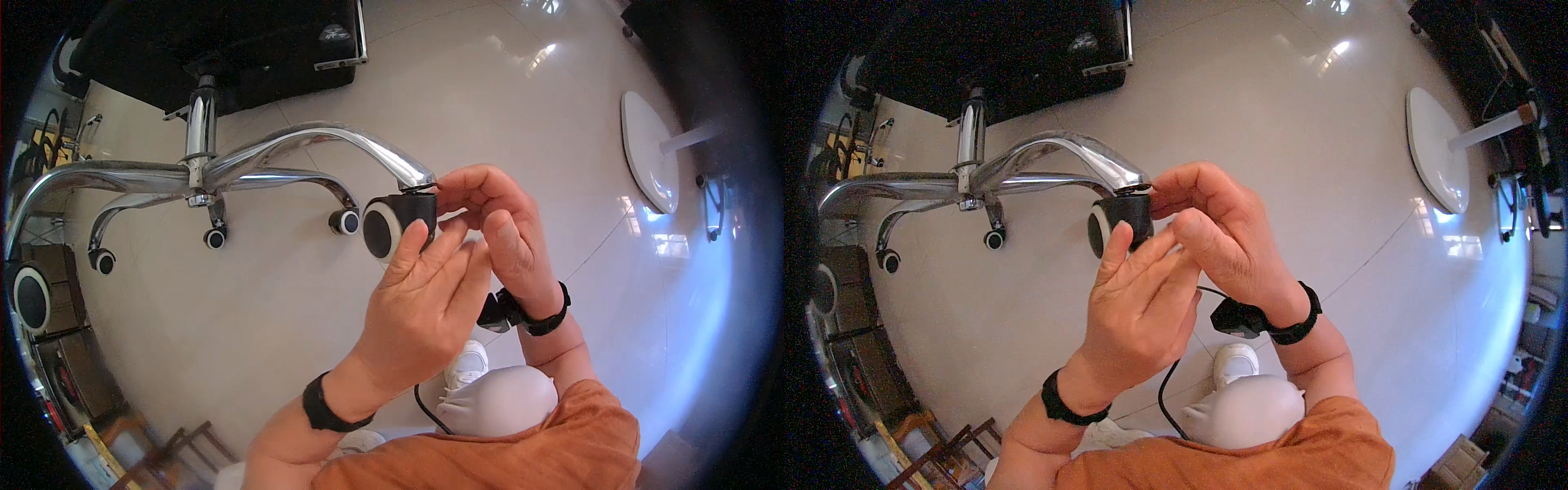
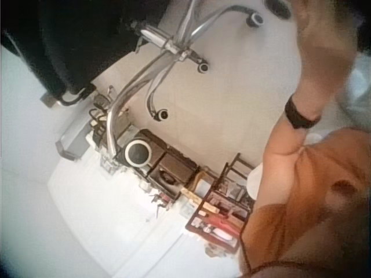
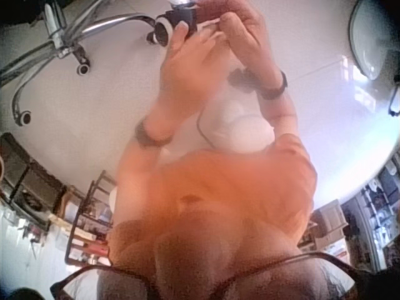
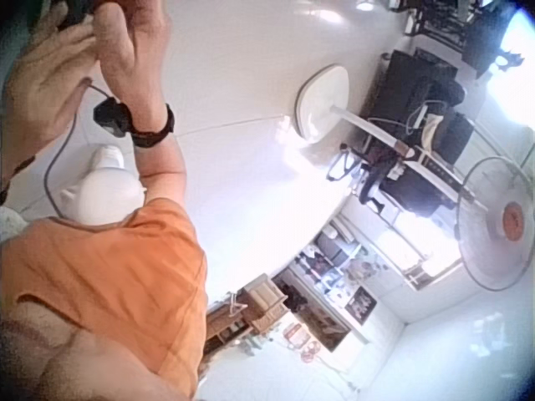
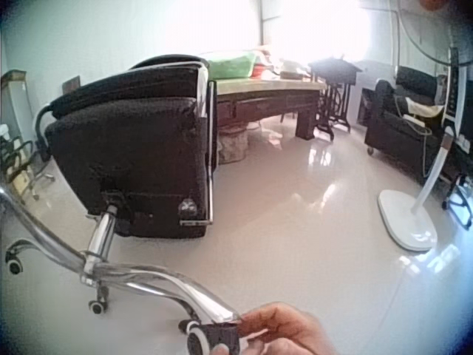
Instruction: Inspecting and attempting to repair or replace a wheel on a black office chair.
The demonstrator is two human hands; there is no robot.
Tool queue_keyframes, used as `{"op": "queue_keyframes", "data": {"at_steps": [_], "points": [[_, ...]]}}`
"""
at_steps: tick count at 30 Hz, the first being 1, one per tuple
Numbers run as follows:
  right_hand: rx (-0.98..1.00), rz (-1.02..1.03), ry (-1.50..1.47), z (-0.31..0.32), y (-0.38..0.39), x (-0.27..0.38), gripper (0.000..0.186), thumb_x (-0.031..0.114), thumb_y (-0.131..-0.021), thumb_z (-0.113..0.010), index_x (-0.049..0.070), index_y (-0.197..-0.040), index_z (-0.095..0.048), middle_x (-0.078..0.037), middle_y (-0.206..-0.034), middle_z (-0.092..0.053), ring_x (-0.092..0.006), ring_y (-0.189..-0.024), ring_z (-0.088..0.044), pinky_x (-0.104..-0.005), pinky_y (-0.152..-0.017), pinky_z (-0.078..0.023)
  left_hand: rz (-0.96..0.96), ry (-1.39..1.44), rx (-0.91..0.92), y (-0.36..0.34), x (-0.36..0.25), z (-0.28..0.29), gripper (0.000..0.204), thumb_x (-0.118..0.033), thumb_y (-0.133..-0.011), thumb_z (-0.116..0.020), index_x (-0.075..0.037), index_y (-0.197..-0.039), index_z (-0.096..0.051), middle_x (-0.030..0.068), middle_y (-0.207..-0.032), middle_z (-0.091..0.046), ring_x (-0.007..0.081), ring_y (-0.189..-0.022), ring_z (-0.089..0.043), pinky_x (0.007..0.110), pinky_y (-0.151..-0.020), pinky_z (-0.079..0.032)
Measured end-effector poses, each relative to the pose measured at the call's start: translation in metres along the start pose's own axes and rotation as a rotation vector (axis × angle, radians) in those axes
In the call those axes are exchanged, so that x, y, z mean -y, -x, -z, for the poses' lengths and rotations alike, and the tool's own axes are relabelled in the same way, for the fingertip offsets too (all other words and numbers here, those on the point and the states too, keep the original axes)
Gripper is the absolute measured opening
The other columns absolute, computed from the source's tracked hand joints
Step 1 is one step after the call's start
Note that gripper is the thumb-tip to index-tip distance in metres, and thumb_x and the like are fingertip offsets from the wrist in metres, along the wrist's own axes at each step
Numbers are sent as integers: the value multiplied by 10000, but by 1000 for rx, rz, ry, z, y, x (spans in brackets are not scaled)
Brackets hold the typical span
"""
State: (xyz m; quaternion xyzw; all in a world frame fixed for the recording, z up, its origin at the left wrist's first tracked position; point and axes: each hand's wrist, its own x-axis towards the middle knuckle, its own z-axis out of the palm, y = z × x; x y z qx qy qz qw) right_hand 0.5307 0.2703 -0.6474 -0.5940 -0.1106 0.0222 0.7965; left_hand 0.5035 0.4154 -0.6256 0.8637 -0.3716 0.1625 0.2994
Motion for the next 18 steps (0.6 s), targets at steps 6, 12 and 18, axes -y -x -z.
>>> {"op": "queue_keyframes", "data": {"at_steps": [6, 12, 18], "points": [[2, -398, -492, -15, -3, -20, 369, 354, -909, -526, 62, -1116, -438, -95, -990, -606, -158, -857, -614, -308, -716, -536, 144, 250, 114, 43, 17, 36, 373, -181, -772, -673, -12, -1086, -563, 148, -930, -591, 270, -956, -577, 371, -892, -420], [238, -522, -963, -15, 2, -42, 419, 407, -937, -436, 63, -1172, -487, -101, -981, -615, -173, -829, -631, -319, -704, -554, 442, 471, -98, 20, 34, 9, 688, -289, -695, -734, 8, -1239, -436, 182, -1089, -486, 311, -998, -504, 413, -806, -439], [-296, -86, -219, 25, 6, -37, 229, 240, -962, -424, 47, -1008, -539, -66, -971, -618, -140, -898, -590, -287, -714, -507, 126, -260, 68, -5, -5, 4, 512, -191, -705, -684, -21, -1159, -521, 134, -987, -550, 295, -935, -541, 413, -845, -406]]}}
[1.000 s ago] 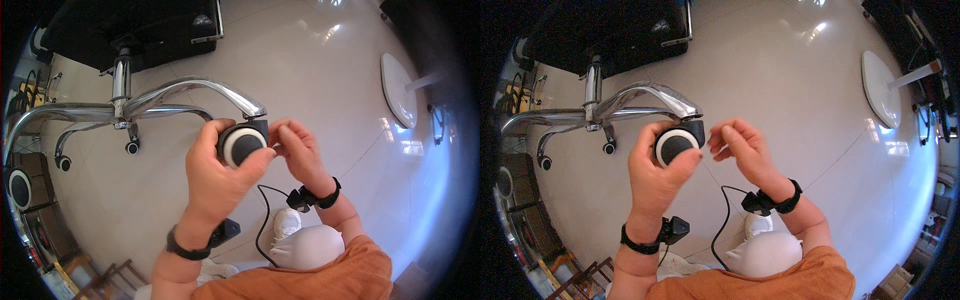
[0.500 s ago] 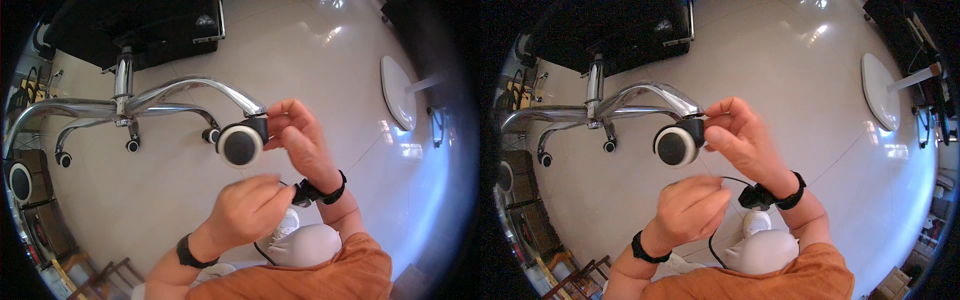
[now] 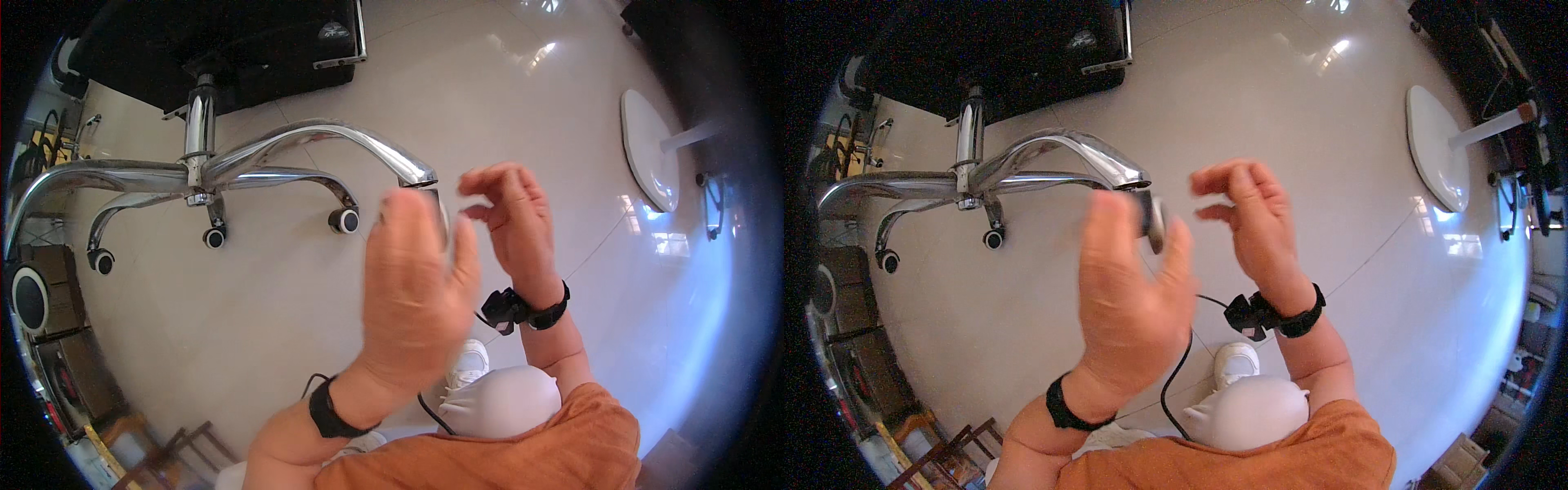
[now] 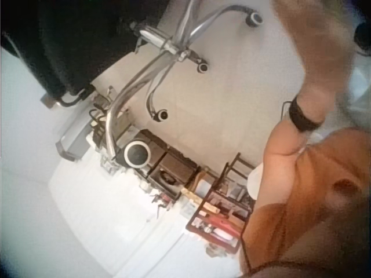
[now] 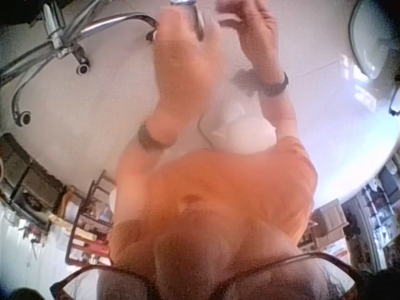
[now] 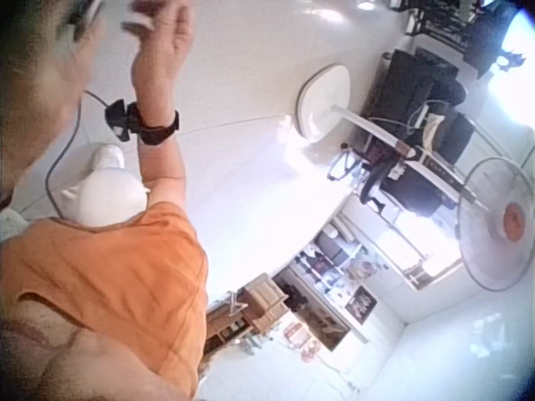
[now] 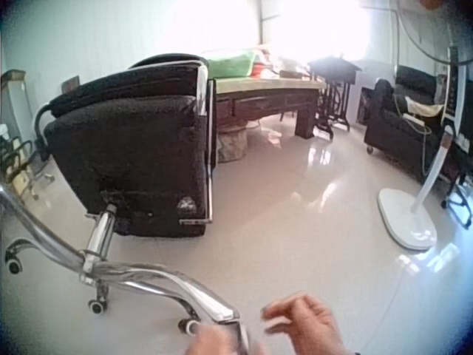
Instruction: Inspecting and attempting to repair or replace a wheel on a black office chair.
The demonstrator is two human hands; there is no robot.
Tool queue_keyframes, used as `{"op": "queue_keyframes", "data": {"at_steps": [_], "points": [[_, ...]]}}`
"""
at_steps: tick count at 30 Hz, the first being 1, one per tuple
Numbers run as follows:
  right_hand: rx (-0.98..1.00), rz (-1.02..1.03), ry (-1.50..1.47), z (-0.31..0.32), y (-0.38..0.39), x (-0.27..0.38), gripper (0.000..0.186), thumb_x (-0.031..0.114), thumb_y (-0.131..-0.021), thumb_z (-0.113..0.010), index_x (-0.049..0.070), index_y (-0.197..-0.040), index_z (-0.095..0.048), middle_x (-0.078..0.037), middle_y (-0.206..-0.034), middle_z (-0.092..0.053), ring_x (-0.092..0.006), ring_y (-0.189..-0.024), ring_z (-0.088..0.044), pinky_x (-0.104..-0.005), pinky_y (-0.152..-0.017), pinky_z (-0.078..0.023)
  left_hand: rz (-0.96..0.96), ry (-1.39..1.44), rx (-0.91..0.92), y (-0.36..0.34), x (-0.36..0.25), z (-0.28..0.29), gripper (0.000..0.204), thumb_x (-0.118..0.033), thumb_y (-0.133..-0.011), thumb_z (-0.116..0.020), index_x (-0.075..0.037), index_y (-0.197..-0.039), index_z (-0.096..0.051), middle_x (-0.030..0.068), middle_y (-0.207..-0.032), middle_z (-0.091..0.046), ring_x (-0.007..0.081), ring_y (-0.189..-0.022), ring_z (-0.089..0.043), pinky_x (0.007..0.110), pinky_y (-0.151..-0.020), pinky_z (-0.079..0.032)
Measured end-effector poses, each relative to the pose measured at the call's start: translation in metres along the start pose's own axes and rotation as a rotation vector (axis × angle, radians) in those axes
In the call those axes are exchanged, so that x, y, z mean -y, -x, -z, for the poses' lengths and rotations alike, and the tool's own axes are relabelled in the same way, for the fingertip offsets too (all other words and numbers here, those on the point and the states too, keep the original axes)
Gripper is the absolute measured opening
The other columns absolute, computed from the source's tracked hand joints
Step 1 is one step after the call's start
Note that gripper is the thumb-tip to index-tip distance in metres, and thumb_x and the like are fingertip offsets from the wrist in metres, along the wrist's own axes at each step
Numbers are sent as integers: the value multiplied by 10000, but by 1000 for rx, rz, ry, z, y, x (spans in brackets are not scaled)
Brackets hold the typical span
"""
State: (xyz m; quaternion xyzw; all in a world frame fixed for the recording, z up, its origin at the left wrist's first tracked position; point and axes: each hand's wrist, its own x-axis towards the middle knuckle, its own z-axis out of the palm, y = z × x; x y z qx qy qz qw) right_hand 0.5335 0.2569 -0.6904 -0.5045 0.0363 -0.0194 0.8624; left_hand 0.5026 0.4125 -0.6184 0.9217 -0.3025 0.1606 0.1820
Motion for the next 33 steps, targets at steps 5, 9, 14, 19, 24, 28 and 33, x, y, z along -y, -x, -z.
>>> {"op": "queue_keyframes", "data": {"at_steps": [5, 9, 14, 19, 24, 28, 33], "points": [[-104, 176, 63, -4, 5, 6, 216, 204, -974, -386, 51, -1007, -535, -75, -1024, -594, -146, -969, -562, -307, -803, -473, -219, 624, 216, 44, 7, 3, 249, -161, -731, -671, -62, -945, -593, 32, -680, -536, 181, -554, -517, 303, -507, -410], [-52, 228, 223, -11, 10, 0, 197, 165, -962, -415, 30, -1063, -517, -72, -1071, -562, -143, -991, -542, -298, -827, -458, 476, 912, -126, 47, 40, 4, 217, -315, -904, -535, -117, -992, -551, 4, -814, -572, 94, -635, -524, 273, -524, -416], [166, 728, 793, -35, 16, 4, 265, 179, -836, -638, 27, -1053, -620, -134, -1070, -522, -187, -948, -534, -276, -791, -460, 1013, 1619, -135, 18, 41, -22, 396, -310, -922, -521, -71, -1214, -402, 45, -1045, -515, 94, -865, -544, 245, -734, -478], [140, 689, 629, -40, 16, -3, 258, 154, -820, -670, -2, -1011, -597, -121, -1009, -526, -137, -803, -540, -240, -664, -492, 853, 1765, 50, 4, 36, -17, 429, -298, -915, -535, -32, -1213, -381, 64, -1073, -510, 136, -925, -557, 326, -781, -505], [163, 193, 77, -48, 8, -3, 246, 162, -848, -639, -4, -920, -472, -50, -917, -519, -81, -784, -506, -226, -667, -465, 372, 706, -299, 16, 35, -27, 682, -148, -658, -797, -18, -1197, -401, 139, -1022, -481, 220, -826, -538, 303, -720, -466], [143, 3, 111, -45, 4, 8, 145, 141, -882, -526, 19, -956, -502, -3, -823, -523, -50, -767, -495, -193, -651, -434, 159, 372, -240, 8, 27, -4, 676, -68, -621, -770, -37, -1225, -468, 142, -1080, -493, 311, -923, -513, 377, -835, -423], [-30, 178, 263, -35, 1, 30, 226, 179, -892, -445, 39, -998, -586, -59, -1000, -598, -121, -883, -553, -242, -746, -444, -140, 242, -228, 1, 13, -9, 540, -8, -645, -695, 5, -1159, -529, 152, -1083, -563, 302, -967, -539, 403, -869, -422]]}}
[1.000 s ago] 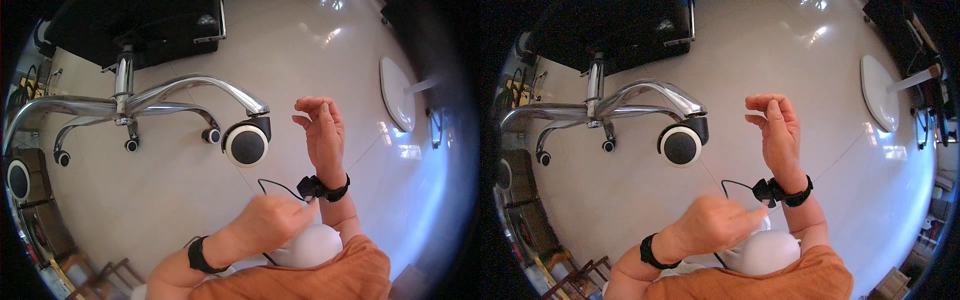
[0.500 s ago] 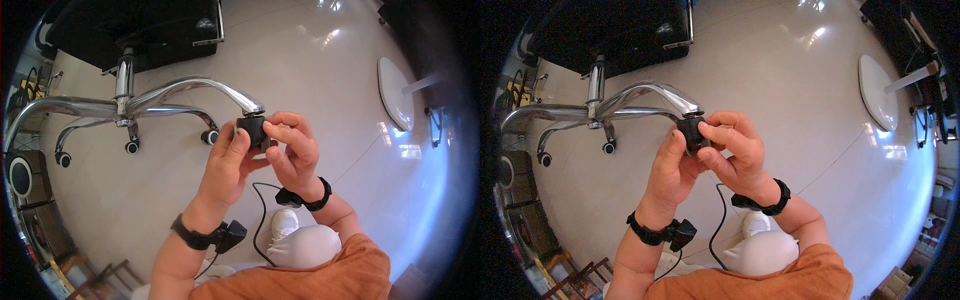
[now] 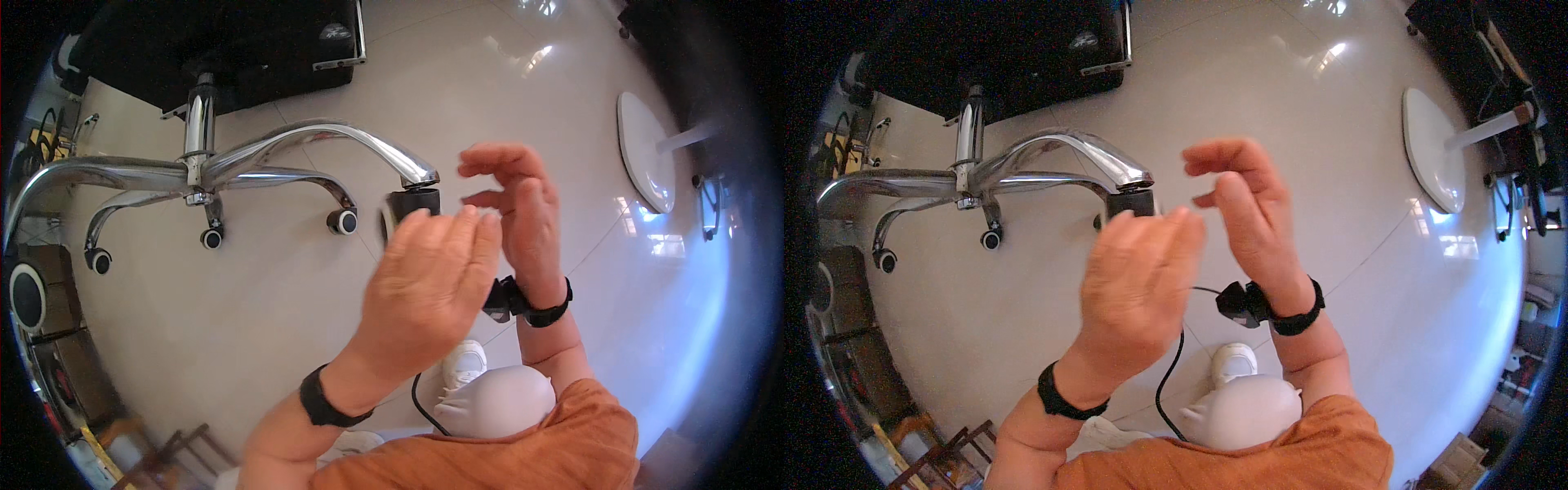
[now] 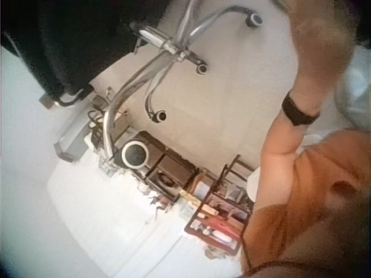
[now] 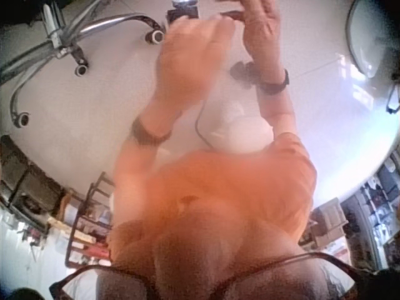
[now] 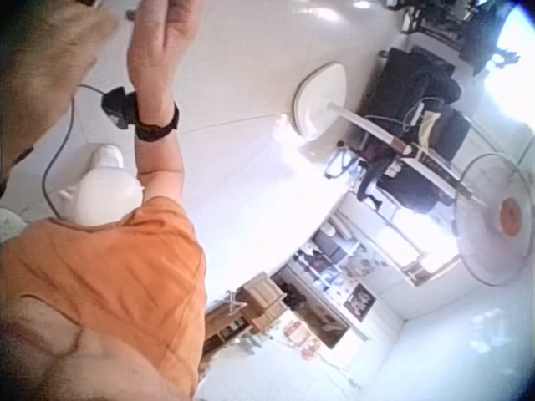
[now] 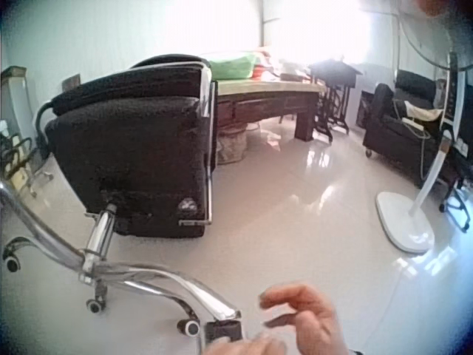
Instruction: Inspecting and attempting to repair or replace a wheel on a black office chair.
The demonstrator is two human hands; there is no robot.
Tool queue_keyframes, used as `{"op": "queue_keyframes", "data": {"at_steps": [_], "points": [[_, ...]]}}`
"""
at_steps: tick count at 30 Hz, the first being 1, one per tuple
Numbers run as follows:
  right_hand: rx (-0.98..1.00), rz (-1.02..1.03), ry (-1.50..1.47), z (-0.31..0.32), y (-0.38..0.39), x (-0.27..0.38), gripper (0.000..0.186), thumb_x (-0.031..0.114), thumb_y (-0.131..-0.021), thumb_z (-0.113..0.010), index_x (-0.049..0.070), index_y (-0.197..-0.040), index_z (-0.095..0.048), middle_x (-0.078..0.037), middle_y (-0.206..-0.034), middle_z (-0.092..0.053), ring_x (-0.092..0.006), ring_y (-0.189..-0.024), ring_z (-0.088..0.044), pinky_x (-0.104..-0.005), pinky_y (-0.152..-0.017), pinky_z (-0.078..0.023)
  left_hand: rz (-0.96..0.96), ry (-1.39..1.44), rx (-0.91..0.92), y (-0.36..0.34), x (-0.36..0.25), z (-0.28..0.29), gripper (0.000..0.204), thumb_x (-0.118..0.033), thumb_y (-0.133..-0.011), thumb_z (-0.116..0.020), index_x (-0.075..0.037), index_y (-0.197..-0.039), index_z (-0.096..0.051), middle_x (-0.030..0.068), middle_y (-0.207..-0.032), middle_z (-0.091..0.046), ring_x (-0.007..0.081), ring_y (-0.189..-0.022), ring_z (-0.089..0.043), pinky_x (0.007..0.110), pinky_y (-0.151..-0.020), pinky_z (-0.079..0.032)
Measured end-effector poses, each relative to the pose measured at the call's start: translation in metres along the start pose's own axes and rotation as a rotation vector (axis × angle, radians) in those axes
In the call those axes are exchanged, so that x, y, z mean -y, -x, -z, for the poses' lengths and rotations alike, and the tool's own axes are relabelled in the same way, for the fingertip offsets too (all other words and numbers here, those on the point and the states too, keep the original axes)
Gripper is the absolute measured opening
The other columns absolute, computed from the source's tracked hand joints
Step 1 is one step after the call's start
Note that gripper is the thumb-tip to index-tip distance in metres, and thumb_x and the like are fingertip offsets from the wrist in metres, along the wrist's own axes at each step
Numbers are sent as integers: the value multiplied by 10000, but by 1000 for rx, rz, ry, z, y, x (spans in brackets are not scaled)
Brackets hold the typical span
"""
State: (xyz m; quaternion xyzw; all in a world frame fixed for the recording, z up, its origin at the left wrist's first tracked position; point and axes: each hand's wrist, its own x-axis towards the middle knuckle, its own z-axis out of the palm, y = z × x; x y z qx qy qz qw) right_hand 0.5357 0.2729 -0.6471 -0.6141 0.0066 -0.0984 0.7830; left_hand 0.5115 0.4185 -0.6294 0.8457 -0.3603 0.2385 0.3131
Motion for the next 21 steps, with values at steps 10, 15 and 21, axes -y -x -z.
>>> {"op": "queue_keyframes", "data": {"at_steps": [10, 15, 21], "points": [[73, 425, 354, -14, 15, -25, 298, 87, -693, -764, 17, -945, -620, -113, -958, -594, -189, -850, -593, -281, -686, -508, 393, 218, -86, 33, 23, 26, 394, -157, -700, -725, -11, -1019, -546, 89, -832, -543, 230, -702, -544, 317, -654, -477], [84, 367, 233, -16, 12, -22, 281, 60, -732, -726, 7, -979, -602, -113, -987, -565, -155, -854, -588, -260, -645, -519, 291, 158, -130, 7, 35, 8, 595, -280, -706, -752, 7, -1146, -473, 154, -1003, -539, 286, -821, -554, 335, -665, -484], [93, 322, 138, -15, 11, -25, 156, -15, -828, -550, 9, -974, -599, -97, -941, -561, -148, -792, -566, -253, -650, -499, 298, 32, -39, 1, 25, 1, 591, -283, -672, -773, 3, -1096, -477, 143, -975, -569, 272, -793, -577, 342, -639, -492]]}}
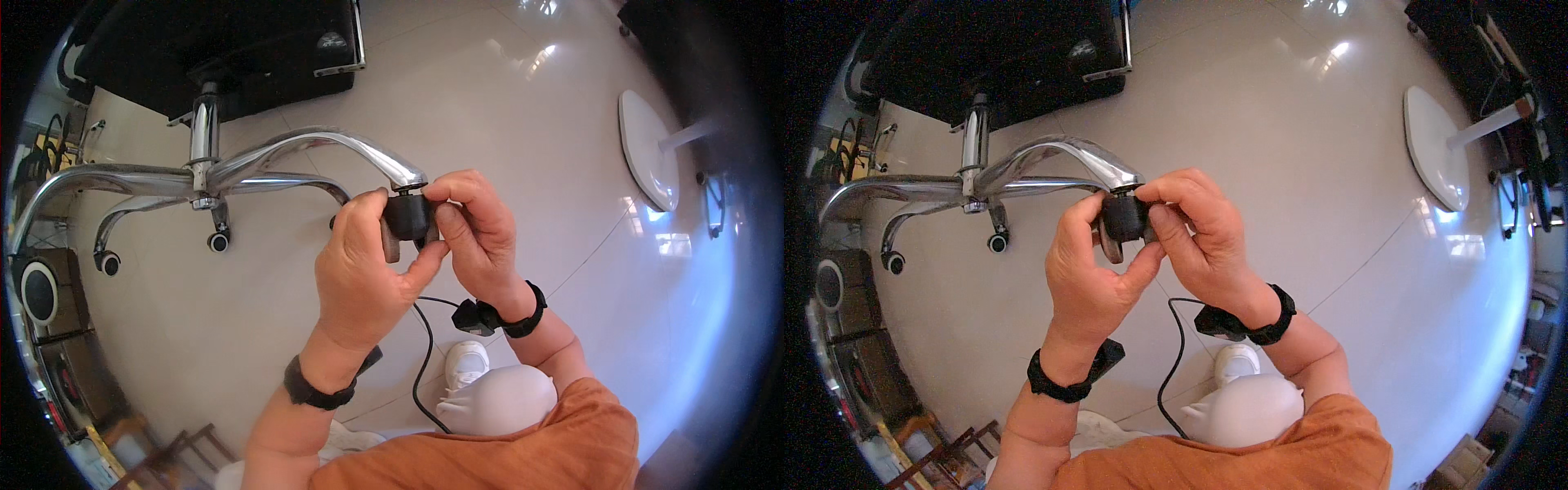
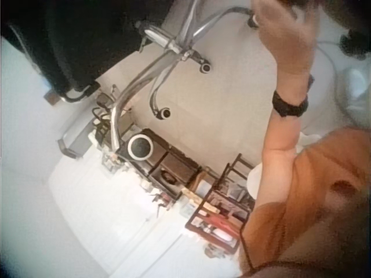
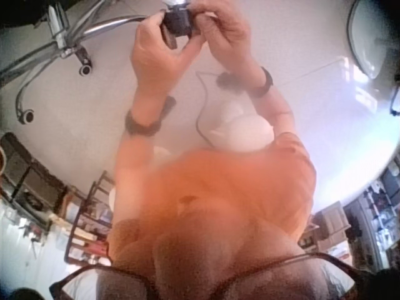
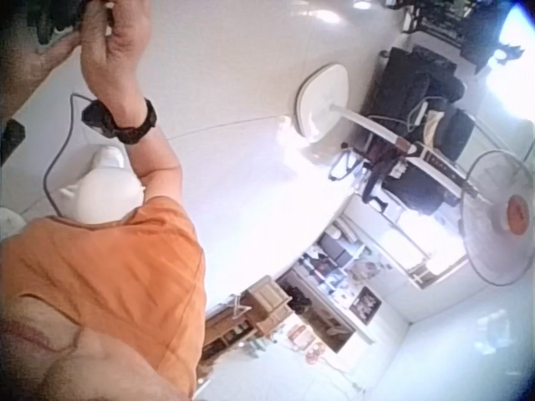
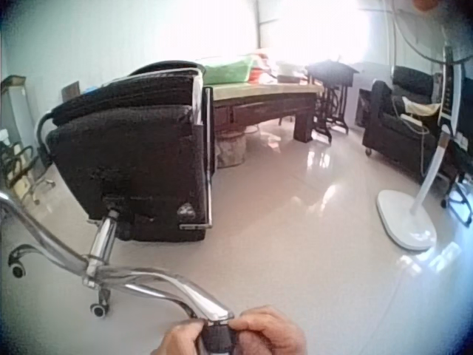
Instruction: Inspecting and attempting to repair or replace a wheel on a black office chair.
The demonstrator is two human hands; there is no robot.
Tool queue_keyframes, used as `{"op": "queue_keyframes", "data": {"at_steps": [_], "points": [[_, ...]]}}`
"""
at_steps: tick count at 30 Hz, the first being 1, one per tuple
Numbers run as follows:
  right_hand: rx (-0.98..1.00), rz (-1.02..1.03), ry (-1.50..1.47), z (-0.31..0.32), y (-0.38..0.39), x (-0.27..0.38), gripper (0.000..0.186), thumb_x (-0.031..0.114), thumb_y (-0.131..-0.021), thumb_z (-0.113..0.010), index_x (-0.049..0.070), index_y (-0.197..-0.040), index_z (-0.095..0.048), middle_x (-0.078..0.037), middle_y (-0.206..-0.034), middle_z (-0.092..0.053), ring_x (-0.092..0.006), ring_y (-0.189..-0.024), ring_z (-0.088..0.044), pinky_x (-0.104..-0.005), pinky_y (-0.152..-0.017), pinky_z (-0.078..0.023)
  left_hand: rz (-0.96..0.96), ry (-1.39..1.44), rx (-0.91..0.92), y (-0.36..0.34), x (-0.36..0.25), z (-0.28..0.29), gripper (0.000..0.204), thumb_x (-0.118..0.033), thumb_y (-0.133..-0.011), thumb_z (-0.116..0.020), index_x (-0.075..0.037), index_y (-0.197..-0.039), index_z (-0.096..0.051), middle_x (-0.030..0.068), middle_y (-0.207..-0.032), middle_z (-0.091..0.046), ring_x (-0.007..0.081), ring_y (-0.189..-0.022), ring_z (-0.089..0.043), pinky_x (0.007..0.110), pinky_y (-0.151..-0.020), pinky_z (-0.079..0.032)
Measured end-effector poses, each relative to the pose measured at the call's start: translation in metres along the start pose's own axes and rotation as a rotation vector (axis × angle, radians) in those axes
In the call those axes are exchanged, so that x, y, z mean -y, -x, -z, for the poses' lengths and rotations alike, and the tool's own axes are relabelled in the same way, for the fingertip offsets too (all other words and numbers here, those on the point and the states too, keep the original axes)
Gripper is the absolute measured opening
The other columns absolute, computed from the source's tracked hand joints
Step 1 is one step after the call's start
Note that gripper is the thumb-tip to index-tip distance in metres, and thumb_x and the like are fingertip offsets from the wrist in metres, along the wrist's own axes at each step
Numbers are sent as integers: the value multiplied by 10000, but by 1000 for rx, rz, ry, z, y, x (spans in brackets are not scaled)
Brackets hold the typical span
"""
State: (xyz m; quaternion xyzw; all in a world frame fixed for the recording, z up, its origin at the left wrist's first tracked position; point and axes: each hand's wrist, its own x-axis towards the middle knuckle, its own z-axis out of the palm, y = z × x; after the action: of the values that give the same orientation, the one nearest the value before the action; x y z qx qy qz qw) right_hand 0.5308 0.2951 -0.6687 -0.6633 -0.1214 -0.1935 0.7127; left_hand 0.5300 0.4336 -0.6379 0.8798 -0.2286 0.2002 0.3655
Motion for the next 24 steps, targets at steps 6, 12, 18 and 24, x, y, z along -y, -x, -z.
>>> {"op": "queue_keyframes", "data": {"at_steps": [6, 12, 18, 24], "points": [[108, 119, 174, 11, -10, 8, 145, 8, -859, -489, 4, -935, -611, -85, -800, -589, -142, -746, -557, -257, -623, -448, 458, 357, 85, -13, -5, 2, 347, -160, -708, -726, 9, -926, -515, 79, -702, -594, 150, -552, -553, 265, -522, -465], [-20, 18, 143, 15, -13, -1, 166, 110, -893, -507, -3, -962, -606, -68, -843, -616, -115, -748, -568, -239, -653, -456, 585, 590, 82, -14, -15, -1, 286, -122, -784, -655, 66, -950, -517, 71, -747, -614, 87, -646, -569, 221, -545, -462], [249, -398, -176, 16, -41, -11, 318, 280, -932, -481, 3, -1050, -586, -49, -871, -604, -79, -712, -532, -213, -627, -453, 894, 1304, 144, -7, -10, -4, 392, -268, -906, -446, 35, -1153, -475, 140, -1029, -603, 240, -902, -628, 370, -760, -559], [490, -768, -812, 14, -58, -32, 495, 353, -935, -466, -66, -1199, -449, -166, -972, -610, -153, -841, -611, -251, -753, -511, 1060, 2102, 166, 5, -7, -11, 491, -357, -907, -455, 2, -1242, -442, 193, -1144, -555, 299, -929, -610, 368, -739, -551]]}}
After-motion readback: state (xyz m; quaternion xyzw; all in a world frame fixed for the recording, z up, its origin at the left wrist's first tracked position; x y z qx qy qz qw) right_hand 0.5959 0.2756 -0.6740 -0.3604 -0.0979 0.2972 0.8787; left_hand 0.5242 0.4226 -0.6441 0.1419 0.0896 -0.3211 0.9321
